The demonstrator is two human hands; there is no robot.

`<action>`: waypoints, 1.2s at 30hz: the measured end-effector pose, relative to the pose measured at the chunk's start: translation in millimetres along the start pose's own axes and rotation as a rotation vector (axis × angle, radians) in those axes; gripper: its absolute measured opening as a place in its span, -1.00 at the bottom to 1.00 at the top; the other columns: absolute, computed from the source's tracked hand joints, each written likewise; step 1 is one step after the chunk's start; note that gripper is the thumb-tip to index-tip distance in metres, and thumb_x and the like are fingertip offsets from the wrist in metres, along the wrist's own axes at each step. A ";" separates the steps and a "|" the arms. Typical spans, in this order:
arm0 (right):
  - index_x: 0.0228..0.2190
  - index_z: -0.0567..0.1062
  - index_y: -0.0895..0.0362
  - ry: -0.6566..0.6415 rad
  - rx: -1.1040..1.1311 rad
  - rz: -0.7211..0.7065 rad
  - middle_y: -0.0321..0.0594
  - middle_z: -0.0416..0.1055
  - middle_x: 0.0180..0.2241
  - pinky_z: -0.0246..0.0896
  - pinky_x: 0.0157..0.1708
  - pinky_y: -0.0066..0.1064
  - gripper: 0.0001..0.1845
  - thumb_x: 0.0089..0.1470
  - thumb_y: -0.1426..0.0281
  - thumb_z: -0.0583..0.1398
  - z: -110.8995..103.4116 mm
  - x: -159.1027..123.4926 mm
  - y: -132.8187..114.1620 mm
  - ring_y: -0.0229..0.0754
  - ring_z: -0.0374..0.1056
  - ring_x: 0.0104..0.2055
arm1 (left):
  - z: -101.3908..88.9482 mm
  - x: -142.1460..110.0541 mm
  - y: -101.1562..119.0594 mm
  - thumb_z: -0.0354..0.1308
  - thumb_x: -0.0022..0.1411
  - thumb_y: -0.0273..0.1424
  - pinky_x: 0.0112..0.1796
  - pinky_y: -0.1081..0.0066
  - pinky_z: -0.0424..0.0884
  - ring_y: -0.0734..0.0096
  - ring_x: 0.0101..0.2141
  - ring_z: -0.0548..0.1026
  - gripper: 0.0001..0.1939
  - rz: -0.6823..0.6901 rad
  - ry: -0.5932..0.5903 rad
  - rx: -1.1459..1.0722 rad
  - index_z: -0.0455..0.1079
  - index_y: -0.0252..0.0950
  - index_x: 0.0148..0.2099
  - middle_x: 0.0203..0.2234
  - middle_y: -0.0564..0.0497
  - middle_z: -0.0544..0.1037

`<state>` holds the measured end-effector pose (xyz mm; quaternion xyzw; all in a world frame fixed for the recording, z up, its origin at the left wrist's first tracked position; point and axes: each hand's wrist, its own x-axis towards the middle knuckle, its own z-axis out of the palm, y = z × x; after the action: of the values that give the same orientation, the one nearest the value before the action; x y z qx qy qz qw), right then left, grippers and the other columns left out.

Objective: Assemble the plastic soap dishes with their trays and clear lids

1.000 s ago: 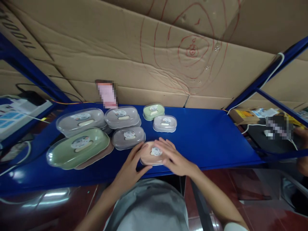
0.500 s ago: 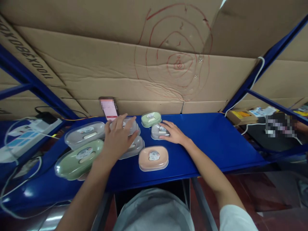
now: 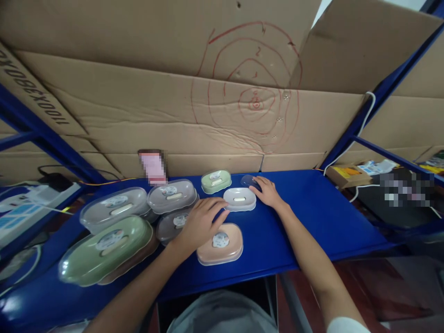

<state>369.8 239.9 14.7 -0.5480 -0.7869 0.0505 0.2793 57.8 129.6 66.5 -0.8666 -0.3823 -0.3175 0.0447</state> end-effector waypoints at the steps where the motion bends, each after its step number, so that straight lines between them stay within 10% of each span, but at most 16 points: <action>1: 0.30 0.44 0.08 0.002 -0.015 -0.004 0.20 0.34 0.35 0.01 0.32 0.44 -0.33 0.43 -0.06 0.02 -2.0 -0.8 -2.6 0.34 0.19 0.43 | 0.1 -0.1 0.8 0.03 0.58 -0.25 0.00 0.18 0.43 0.20 0.00 0.59 -0.75 0.005 -0.001 -0.007 0.50 -0.20 0.06 -0.03 -0.04 0.66; 11: 0.17 0.57 0.03 -0.293 0.032 -0.433 -0.01 0.56 0.16 0.17 0.27 -0.01 -0.55 0.38 0.09 0.26 -3.3 -19.7 -82.4 0.06 0.45 0.24 | 0.5 -3.0 12.5 0.05 0.57 -0.21 -0.12 0.17 0.39 0.17 -0.11 0.58 -0.72 0.059 -0.063 -0.006 0.51 -0.25 0.00 -0.10 -0.05 0.65; 20: 0.06 0.61 0.05 -0.048 0.115 -0.347 -0.06 0.66 -0.05 0.34 0.09 -0.10 -0.62 0.52 0.18 0.07 -16.1 -14.0 -75.3 -0.02 0.57 -0.01 | 5.0 -6.4 20.2 0.03 0.58 -0.19 -0.12 0.17 0.35 0.18 -0.14 0.56 -0.70 0.101 -0.122 -0.037 0.51 -0.24 -0.06 -0.15 -0.04 0.64; 36: 0.28 0.44 -0.01 -0.165 0.158 -0.433 -0.09 0.56 0.17 0.37 0.21 -0.12 -0.57 0.48 0.20 0.14 0.7 -24.1 -97.1 -0.02 0.48 0.21 | 7.7 -5.8 15.5 0.04 0.57 -0.21 -0.14 0.16 0.38 0.13 -0.13 0.58 -0.70 0.066 -0.153 0.012 0.54 -0.25 -0.04 -0.13 -0.10 0.65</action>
<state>294.3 180.3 42.3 -0.3369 -0.8997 0.0956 0.2604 69.6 117.4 59.6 -0.9002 -0.3578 -0.2462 0.0311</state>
